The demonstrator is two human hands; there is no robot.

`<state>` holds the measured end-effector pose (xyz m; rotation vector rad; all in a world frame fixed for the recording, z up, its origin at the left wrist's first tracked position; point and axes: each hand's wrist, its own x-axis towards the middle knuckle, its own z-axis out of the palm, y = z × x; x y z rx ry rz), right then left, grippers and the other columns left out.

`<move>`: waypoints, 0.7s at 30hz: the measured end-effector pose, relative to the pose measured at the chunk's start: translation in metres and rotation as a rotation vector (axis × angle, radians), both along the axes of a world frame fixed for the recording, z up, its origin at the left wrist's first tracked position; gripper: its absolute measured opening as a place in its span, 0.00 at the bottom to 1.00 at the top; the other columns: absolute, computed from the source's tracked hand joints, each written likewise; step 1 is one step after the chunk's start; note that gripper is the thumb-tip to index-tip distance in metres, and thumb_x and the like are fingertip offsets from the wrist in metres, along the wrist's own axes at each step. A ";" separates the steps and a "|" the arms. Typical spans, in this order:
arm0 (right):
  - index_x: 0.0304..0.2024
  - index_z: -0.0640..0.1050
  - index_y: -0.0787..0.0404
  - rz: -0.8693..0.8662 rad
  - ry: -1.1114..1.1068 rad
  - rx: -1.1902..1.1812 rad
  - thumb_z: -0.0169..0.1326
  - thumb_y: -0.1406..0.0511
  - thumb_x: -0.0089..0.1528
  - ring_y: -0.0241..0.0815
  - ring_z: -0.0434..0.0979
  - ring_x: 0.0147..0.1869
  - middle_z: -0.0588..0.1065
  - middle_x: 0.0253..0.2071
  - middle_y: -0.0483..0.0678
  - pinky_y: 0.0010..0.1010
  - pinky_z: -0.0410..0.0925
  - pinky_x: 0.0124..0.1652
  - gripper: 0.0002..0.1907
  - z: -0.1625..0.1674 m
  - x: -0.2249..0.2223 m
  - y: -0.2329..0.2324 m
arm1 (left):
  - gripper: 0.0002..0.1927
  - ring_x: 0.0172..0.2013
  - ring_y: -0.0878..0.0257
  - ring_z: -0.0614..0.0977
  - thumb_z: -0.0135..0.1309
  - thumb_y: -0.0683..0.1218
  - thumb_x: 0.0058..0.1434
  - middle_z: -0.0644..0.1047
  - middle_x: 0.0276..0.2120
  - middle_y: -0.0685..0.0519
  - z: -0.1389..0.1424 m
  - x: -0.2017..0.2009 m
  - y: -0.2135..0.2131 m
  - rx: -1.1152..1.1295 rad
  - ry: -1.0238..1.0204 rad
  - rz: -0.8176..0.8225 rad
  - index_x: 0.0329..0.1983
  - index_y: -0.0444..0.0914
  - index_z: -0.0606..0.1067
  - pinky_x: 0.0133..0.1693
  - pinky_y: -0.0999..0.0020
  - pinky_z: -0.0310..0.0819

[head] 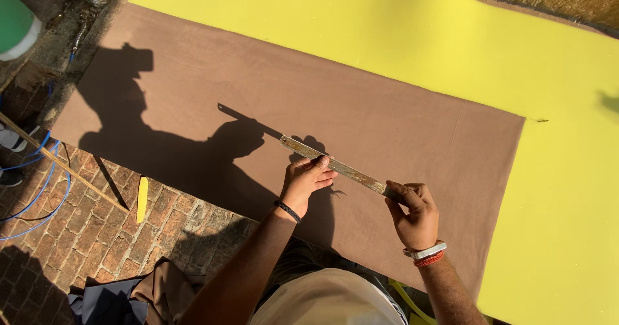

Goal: The person unfolds a brown fabric and places it on a yellow foam sheet, then uses a metal ruler and a cutting tool to trim the foam. They apply adhesive with a spray gun to the foam and place a dark blue fabric on top, smoothing the layers together.

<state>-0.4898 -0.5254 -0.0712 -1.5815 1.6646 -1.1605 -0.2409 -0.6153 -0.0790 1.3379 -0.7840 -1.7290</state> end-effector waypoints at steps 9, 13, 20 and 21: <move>0.68 0.69 0.52 -0.070 -0.196 0.519 0.64 0.59 0.57 0.49 0.65 0.74 0.69 0.68 0.53 0.45 0.64 0.66 0.36 -0.060 0.073 -0.156 | 0.20 0.35 0.56 0.84 0.51 0.56 0.68 0.80 0.39 0.47 -0.104 0.081 -0.115 0.335 -0.139 0.079 0.53 0.37 0.71 0.38 0.62 0.80; 0.73 0.63 0.47 -0.081 0.066 0.657 0.59 0.50 0.58 0.47 0.56 0.79 0.59 0.75 0.50 0.44 0.56 0.71 0.42 -0.079 0.081 -0.263 | 0.27 0.41 0.48 0.80 0.57 0.52 0.64 0.77 0.44 0.42 -0.118 0.111 -0.133 -0.003 -0.637 0.186 0.60 0.36 0.63 0.43 0.56 0.75; 0.76 0.52 0.51 0.174 0.840 0.743 0.53 0.41 0.61 0.47 0.44 0.81 0.50 0.78 0.45 0.42 0.42 0.74 0.48 -0.090 0.094 -0.340 | 0.33 0.65 0.49 0.72 0.61 0.48 0.58 0.73 0.61 0.49 -0.112 0.102 -0.225 -0.694 -1.211 -0.232 0.65 0.43 0.64 0.66 0.48 0.64; 0.75 0.54 0.50 0.149 0.868 0.810 0.52 0.40 0.62 0.45 0.46 0.81 0.52 0.77 0.44 0.40 0.43 0.75 0.46 -0.088 0.096 -0.344 | 0.38 0.70 0.45 0.63 0.60 0.53 0.60 0.62 0.68 0.46 -0.111 0.095 -0.249 -0.615 -1.245 -0.413 0.70 0.43 0.59 0.69 0.44 0.53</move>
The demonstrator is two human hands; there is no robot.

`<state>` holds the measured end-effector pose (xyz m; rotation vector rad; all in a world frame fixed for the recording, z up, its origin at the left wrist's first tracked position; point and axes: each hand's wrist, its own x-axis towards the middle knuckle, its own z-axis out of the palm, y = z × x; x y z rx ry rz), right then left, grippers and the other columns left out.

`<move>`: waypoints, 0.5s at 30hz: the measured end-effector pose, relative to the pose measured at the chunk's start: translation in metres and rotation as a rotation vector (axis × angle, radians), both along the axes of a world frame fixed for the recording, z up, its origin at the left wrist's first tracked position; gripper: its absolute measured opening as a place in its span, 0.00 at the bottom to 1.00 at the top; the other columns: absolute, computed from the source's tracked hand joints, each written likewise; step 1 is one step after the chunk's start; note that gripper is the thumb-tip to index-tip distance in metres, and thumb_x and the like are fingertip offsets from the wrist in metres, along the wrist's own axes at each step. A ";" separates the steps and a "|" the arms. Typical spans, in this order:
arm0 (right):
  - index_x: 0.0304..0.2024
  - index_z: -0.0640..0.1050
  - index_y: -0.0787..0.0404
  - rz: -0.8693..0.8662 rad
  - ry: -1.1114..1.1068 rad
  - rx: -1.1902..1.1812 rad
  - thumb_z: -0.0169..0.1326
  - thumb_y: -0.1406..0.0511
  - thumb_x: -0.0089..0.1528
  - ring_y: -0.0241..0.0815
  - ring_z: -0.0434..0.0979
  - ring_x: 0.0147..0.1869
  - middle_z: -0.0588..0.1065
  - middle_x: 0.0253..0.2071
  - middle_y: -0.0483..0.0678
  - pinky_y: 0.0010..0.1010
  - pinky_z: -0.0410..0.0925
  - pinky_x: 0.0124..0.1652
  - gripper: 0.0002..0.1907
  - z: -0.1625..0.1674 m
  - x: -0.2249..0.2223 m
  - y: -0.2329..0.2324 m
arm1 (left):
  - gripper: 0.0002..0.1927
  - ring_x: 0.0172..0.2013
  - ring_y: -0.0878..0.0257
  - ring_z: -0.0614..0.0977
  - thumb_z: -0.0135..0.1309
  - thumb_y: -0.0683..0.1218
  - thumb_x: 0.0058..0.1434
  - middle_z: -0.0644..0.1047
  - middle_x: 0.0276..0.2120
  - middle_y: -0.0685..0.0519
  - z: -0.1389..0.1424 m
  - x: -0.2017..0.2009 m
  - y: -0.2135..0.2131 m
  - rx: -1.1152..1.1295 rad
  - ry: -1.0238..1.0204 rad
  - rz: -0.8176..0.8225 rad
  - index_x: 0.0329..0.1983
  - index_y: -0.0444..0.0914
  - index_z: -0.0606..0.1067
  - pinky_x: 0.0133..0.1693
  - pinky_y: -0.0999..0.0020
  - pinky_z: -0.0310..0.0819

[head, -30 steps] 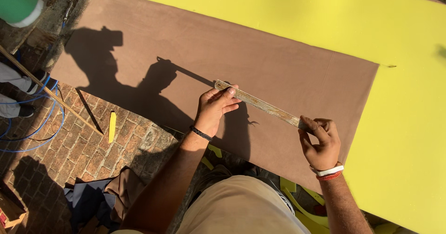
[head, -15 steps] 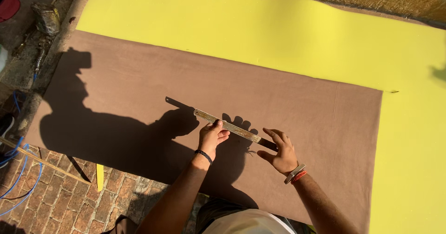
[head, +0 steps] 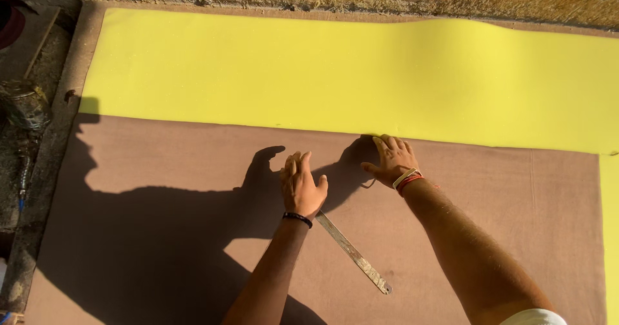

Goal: The person unfolds a brown fabric and places it on a yellow foam sheet, then uses a metal ruler and a cutting tool to trim the foam. They apply adhesive with a spray gun to the foam and place a dark blue fabric on top, smoothing the layers together.

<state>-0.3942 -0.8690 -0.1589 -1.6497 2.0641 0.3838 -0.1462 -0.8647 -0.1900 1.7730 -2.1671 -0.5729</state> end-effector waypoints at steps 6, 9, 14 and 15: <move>0.70 0.66 0.52 -0.179 -0.074 0.189 0.50 0.45 0.67 0.43 0.78 0.59 0.77 0.57 0.48 0.40 0.74 0.55 0.34 0.018 0.003 -0.023 | 0.51 0.76 0.45 0.29 0.43 0.72 0.64 0.27 0.77 0.45 0.001 -0.029 -0.061 0.427 -0.318 -0.249 0.80 0.50 0.36 0.70 0.33 0.22; 0.72 0.53 0.63 -0.790 -0.611 0.177 0.57 0.55 0.67 0.44 0.75 0.35 0.79 0.42 0.60 0.36 0.71 0.37 0.40 0.018 0.016 -0.029 | 0.51 0.75 0.43 0.24 0.40 0.73 0.66 0.24 0.77 0.43 -0.001 -0.029 -0.053 0.432 -0.341 -0.286 0.80 0.49 0.31 0.68 0.31 0.17; 0.62 0.67 0.66 -1.636 -1.503 -0.466 0.54 0.61 0.66 0.36 0.76 0.28 0.79 0.38 0.51 0.26 0.70 0.28 0.25 0.001 0.055 -0.042 | 0.51 0.74 0.42 0.21 0.37 0.73 0.66 0.20 0.76 0.41 -0.004 -0.029 -0.056 0.500 -0.373 -0.334 0.79 0.48 0.29 0.66 0.29 0.13; 0.61 0.66 0.66 -1.778 -1.604 -0.615 0.54 0.62 0.66 0.37 0.77 0.29 0.78 0.38 0.50 0.26 0.70 0.27 0.23 -0.005 0.061 -0.049 | 0.52 0.74 0.42 0.20 0.37 0.73 0.66 0.19 0.75 0.41 -0.005 -0.030 -0.057 0.522 -0.359 -0.339 0.80 0.48 0.28 0.66 0.29 0.13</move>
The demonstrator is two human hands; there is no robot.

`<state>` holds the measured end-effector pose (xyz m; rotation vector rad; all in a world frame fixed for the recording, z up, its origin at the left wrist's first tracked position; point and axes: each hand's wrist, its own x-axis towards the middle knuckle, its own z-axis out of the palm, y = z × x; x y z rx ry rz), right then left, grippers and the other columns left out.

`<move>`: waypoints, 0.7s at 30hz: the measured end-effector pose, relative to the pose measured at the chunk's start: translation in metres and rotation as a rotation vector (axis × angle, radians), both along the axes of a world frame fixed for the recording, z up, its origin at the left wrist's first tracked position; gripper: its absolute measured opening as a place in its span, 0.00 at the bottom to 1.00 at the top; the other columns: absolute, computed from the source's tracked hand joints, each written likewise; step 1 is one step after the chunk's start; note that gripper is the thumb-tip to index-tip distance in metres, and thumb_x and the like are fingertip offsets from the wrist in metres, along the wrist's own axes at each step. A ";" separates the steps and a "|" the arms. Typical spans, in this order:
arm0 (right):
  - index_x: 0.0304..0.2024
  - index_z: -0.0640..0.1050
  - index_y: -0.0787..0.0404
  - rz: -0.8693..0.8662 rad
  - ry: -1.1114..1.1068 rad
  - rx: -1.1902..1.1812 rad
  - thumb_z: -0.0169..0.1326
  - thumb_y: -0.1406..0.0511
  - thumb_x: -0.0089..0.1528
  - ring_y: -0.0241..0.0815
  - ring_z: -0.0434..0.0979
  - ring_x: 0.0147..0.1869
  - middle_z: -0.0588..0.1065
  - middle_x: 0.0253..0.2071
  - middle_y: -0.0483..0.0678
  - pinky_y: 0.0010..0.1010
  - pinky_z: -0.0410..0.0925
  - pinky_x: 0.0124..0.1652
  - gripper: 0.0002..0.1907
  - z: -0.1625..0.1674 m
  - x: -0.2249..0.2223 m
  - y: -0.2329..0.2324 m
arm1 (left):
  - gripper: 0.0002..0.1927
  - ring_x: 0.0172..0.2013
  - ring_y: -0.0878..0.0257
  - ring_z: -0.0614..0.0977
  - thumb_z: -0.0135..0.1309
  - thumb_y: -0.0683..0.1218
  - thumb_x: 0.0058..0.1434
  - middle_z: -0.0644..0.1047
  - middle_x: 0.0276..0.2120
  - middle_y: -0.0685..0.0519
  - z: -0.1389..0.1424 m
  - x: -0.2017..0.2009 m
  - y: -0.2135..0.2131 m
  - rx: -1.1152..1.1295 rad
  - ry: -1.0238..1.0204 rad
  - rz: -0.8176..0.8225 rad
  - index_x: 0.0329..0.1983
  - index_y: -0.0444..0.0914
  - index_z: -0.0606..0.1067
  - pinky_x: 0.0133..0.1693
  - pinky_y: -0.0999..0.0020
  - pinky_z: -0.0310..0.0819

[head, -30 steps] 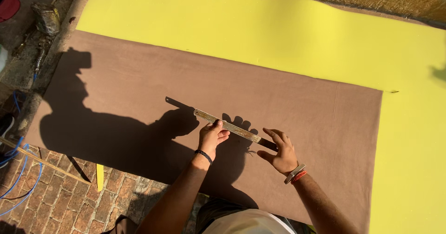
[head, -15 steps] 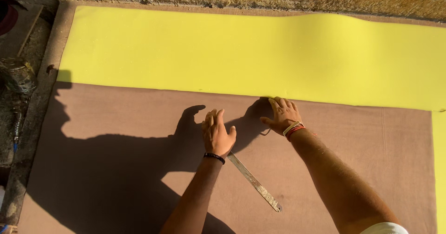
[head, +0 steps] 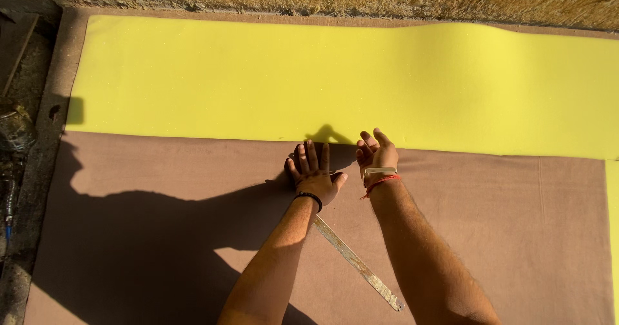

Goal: The person unfolds a brown fabric and places it on a yellow foam sheet, then uses a metal ruler and a cutting tool to trim the foam. They apply adhesive with a spray gun to the foam and place a dark blue fabric on top, smoothing the layers together.

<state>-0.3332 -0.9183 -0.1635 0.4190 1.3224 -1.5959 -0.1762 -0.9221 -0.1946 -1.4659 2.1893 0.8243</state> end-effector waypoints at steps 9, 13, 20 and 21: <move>0.30 0.67 0.52 -0.187 -0.239 -0.118 0.58 0.61 0.65 0.31 0.64 0.17 0.65 0.17 0.38 0.24 0.60 0.20 0.13 -0.053 -0.008 -0.006 | 0.52 0.75 0.40 0.22 0.39 0.73 0.66 0.22 0.77 0.39 0.004 0.000 0.000 0.027 -0.006 0.018 0.80 0.47 0.31 0.67 0.28 0.16; 0.24 0.66 0.51 0.164 -0.055 -0.009 0.62 0.52 0.62 0.33 0.60 0.13 0.63 0.13 0.39 0.27 0.56 0.16 0.21 -0.043 -0.036 -0.024 | 0.52 0.75 0.39 0.22 0.39 0.73 0.66 0.23 0.77 0.40 0.007 0.000 -0.002 -0.030 0.008 0.022 0.80 0.46 0.31 0.66 0.29 0.16; 0.47 0.78 0.63 0.217 0.501 -0.203 0.60 0.58 0.62 0.45 0.86 0.44 0.81 0.44 0.52 0.36 0.83 0.39 0.17 0.064 -0.134 -0.093 | 0.52 0.75 0.42 0.22 0.36 0.76 0.65 0.23 0.77 0.43 0.010 0.007 -0.010 -0.021 -0.073 0.021 0.79 0.49 0.29 0.66 0.31 0.15; 0.49 0.76 0.66 0.061 0.437 -0.151 0.61 0.60 0.64 0.50 0.84 0.43 0.81 0.43 0.54 0.40 0.81 0.39 0.17 0.084 -0.159 -0.099 | 0.52 0.75 0.42 0.23 0.37 0.76 0.64 0.24 0.77 0.45 0.008 0.009 -0.012 -0.023 -0.095 0.029 0.79 0.51 0.30 0.67 0.31 0.16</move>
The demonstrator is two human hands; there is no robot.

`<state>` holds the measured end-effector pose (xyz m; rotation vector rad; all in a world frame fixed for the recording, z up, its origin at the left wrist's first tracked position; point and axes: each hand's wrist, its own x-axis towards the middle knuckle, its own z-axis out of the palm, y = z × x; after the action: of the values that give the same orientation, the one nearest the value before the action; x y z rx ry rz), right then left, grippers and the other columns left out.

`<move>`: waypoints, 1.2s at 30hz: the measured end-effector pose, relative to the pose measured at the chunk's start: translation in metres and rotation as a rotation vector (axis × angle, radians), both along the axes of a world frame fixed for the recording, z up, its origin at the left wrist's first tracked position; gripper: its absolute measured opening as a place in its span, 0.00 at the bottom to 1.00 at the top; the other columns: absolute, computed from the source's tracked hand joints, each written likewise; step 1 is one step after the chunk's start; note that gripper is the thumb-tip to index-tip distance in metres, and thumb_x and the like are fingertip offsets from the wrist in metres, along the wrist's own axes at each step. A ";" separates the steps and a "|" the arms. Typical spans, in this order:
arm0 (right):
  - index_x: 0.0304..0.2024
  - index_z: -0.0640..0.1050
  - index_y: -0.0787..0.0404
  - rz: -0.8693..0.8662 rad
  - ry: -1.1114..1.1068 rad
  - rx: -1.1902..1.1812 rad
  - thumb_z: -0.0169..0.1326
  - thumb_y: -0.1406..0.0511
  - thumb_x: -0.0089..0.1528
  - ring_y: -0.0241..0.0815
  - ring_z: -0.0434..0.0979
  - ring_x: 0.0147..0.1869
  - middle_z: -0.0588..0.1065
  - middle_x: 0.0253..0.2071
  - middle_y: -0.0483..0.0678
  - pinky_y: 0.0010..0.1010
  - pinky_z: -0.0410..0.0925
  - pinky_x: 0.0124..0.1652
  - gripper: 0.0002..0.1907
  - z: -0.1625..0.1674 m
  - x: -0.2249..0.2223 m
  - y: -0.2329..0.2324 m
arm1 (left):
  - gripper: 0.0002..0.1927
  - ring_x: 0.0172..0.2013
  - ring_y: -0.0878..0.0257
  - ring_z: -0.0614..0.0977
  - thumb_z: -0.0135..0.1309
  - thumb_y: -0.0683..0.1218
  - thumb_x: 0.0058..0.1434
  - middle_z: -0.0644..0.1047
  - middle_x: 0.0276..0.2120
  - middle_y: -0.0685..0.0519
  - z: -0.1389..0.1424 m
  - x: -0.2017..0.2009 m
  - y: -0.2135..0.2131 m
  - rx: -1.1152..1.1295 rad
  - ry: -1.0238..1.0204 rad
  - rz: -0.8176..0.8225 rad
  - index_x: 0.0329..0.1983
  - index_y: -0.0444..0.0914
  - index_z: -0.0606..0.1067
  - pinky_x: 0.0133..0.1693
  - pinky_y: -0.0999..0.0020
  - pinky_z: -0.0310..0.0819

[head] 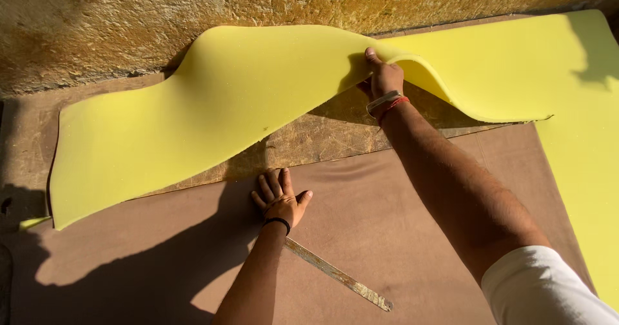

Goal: The person unfolds a brown fabric and places it on a yellow foam sheet, then uses a metal ruler and a cutting tool to trim the foam. They apply adhesive with a spray gun to the foam and place a dark blue fabric on top, smoothing the layers together.

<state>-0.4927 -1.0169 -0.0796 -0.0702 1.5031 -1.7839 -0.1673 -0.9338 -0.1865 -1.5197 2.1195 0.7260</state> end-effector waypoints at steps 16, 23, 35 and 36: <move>0.61 0.74 0.67 -0.719 0.153 -0.448 0.46 0.54 0.68 0.58 0.79 0.62 0.75 0.61 0.59 0.58 0.79 0.57 0.28 0.101 -0.311 0.453 | 0.51 0.75 0.41 0.39 0.49 0.71 0.60 0.33 0.76 0.44 0.043 -0.014 -0.018 -0.150 -0.063 0.081 0.78 0.51 0.40 0.65 0.32 0.37; 0.59 0.74 0.68 -1.286 -0.096 -0.360 0.45 0.53 0.70 0.54 0.82 0.60 0.77 0.59 0.56 0.46 0.78 0.55 0.27 -0.008 -0.302 0.647 | 0.38 0.68 0.50 0.69 0.55 0.57 0.61 0.66 0.69 0.41 0.045 -0.129 0.098 0.161 0.669 0.231 0.72 0.42 0.63 0.63 0.56 0.65; 0.56 0.74 0.71 -0.965 -0.383 0.465 0.66 0.53 0.55 0.51 0.81 0.50 0.76 0.54 0.57 0.42 0.76 0.49 0.35 -0.102 -0.225 0.687 | 0.35 0.72 0.54 0.62 0.55 0.56 0.62 0.60 0.73 0.49 0.048 -0.341 0.349 0.335 0.303 -0.501 0.72 0.45 0.63 0.69 0.54 0.60; 0.56 0.74 0.72 -0.947 -0.372 0.507 0.67 0.53 0.56 0.50 0.80 0.51 0.76 0.54 0.57 0.42 0.75 0.50 0.35 -0.096 -0.226 0.687 | 0.36 0.72 0.54 0.62 0.54 0.56 0.63 0.59 0.74 0.50 0.048 -0.346 0.355 0.381 0.259 -0.468 0.73 0.45 0.61 0.69 0.54 0.60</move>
<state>-0.7188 -0.3302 -0.1755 1.3391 1.7784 -1.8376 -0.5132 -0.5789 -0.1381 -0.7268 2.2320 1.1086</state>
